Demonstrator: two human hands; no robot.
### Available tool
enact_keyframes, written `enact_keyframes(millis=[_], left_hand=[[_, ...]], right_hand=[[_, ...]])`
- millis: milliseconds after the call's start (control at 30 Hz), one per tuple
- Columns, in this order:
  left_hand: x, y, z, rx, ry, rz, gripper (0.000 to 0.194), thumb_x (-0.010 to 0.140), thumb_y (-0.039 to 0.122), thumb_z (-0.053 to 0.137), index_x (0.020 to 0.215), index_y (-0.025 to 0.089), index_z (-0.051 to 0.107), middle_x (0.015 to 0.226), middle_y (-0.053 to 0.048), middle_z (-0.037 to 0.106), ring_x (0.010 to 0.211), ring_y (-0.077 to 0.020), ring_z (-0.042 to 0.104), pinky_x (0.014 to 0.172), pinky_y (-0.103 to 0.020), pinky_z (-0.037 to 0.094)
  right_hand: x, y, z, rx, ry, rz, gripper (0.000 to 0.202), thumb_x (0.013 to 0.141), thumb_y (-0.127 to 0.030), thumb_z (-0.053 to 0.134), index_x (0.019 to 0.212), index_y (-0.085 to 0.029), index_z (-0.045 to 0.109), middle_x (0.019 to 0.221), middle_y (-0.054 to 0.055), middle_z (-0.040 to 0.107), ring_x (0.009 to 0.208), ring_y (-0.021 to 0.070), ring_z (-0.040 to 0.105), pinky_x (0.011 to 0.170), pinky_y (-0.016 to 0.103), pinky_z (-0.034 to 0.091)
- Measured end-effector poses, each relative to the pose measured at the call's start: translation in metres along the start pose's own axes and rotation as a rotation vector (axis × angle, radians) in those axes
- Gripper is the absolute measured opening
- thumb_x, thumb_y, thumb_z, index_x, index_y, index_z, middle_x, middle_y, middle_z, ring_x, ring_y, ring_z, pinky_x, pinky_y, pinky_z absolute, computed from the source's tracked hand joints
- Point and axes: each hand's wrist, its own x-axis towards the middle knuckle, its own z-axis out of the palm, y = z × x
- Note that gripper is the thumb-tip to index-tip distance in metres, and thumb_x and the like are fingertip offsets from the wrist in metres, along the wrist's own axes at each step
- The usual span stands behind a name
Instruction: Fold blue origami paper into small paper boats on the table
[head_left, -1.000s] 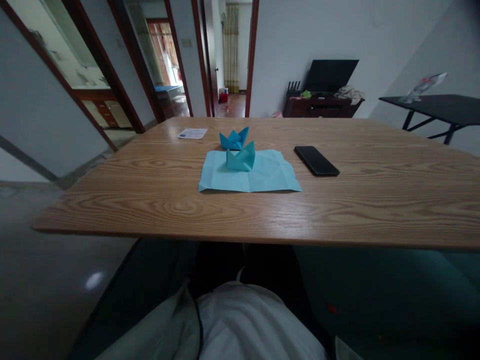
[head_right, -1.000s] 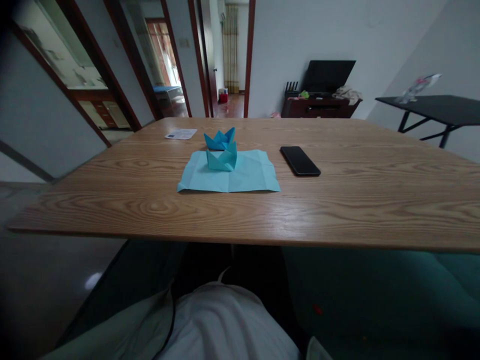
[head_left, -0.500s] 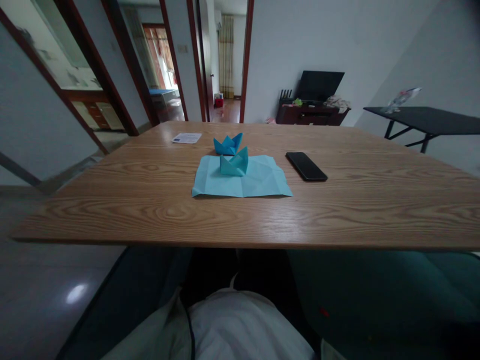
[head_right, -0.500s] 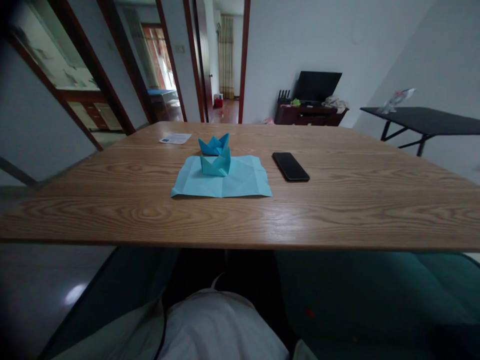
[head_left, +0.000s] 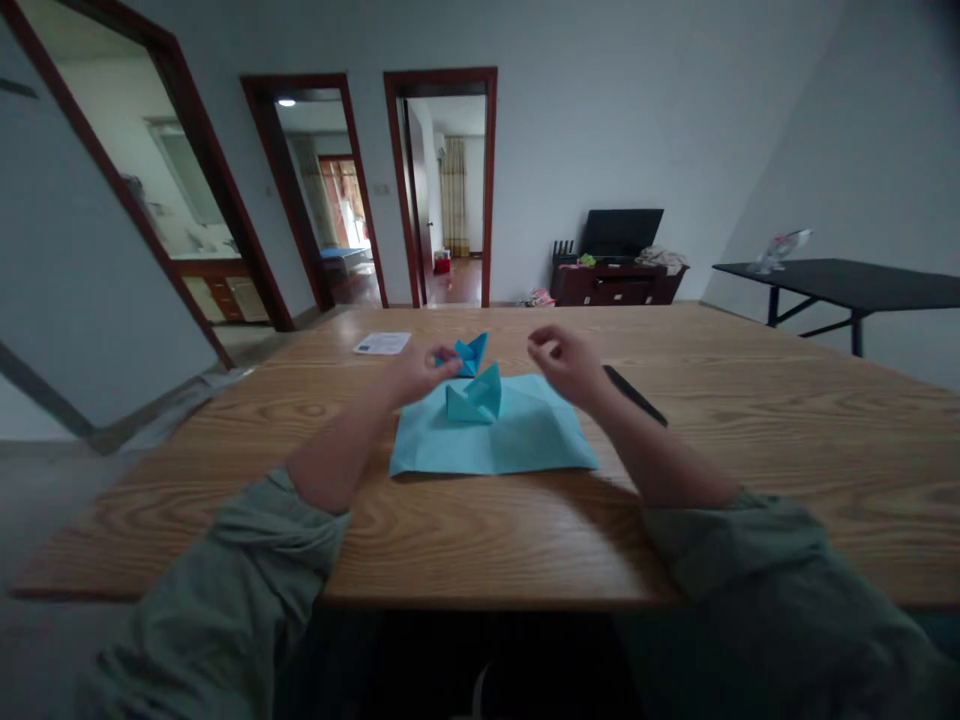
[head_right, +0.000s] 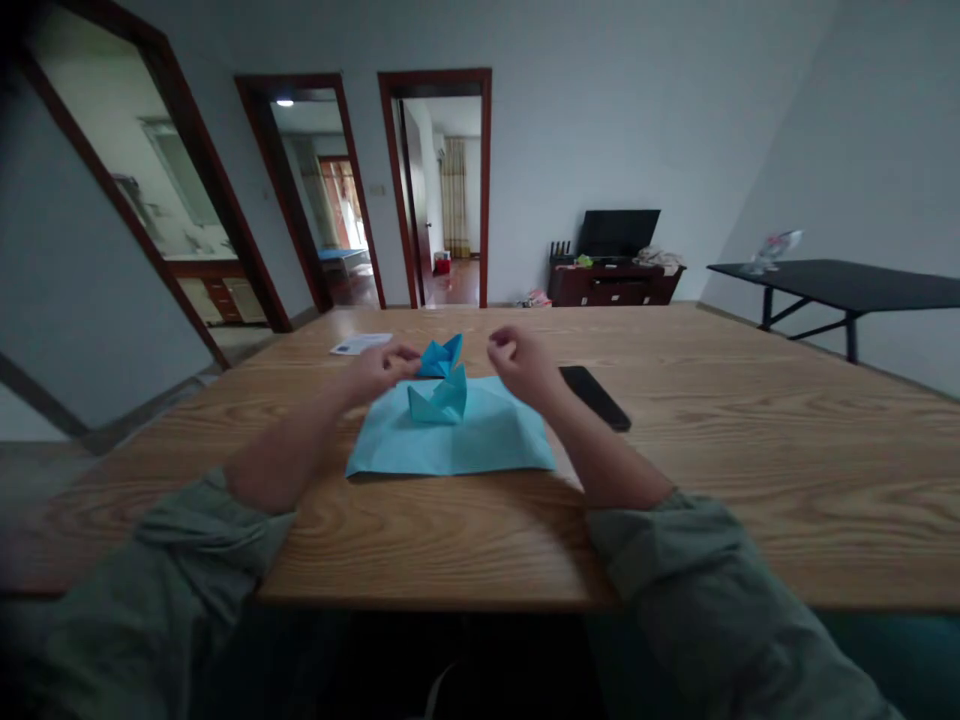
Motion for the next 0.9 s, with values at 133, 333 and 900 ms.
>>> enact_keyframes(millis=[133, 333, 900], left_hand=[[0.000, -0.040, 0.044, 0.119, -0.140, 0.050, 0.047, 0.078, 0.056, 0.055, 0.109, 0.021, 0.065, 0.109, -0.007, 0.067, 0.095, -0.0224, 0.062, 0.081, -0.031, 0.046], [-0.014, -0.028, 0.048, 0.171, -0.205, 0.038, 0.042, 0.075, 0.053, 0.058, 0.102, 0.022, 0.067, 0.092, -0.004, 0.069, 0.076, -0.0184, 0.061, 0.068, -0.026, 0.044], [-0.016, -0.015, 0.043, -0.355, -0.012, 0.041, 0.027, 0.074, 0.042, 0.058, 0.075, 0.016, 0.050, 0.076, 0.000, 0.060, 0.070, -0.0129, 0.053, 0.064, -0.024, 0.041]], right_hand=[[-0.015, 0.010, 0.019, -0.234, -0.277, -0.054, 0.050, 0.079, -0.030, 0.064, 0.128, -0.024, 0.055, 0.130, 0.012, 0.053, 0.095, 0.0224, 0.061, 0.088, 0.039, 0.046], [-0.040, 0.002, 0.030, -0.312, -0.406, -0.091, 0.056, 0.081, -0.027, 0.059, 0.135, -0.024, 0.045, 0.127, 0.012, 0.056, 0.109, 0.0258, 0.056, 0.091, 0.040, 0.044], [-0.037, -0.019, 0.029, -0.422, -0.254, -0.404, 0.071, 0.070, -0.017, 0.068, 0.136, -0.032, 0.047, 0.156, 0.005, 0.012, 0.133, 0.0356, 0.031, 0.104, 0.053, 0.031]])
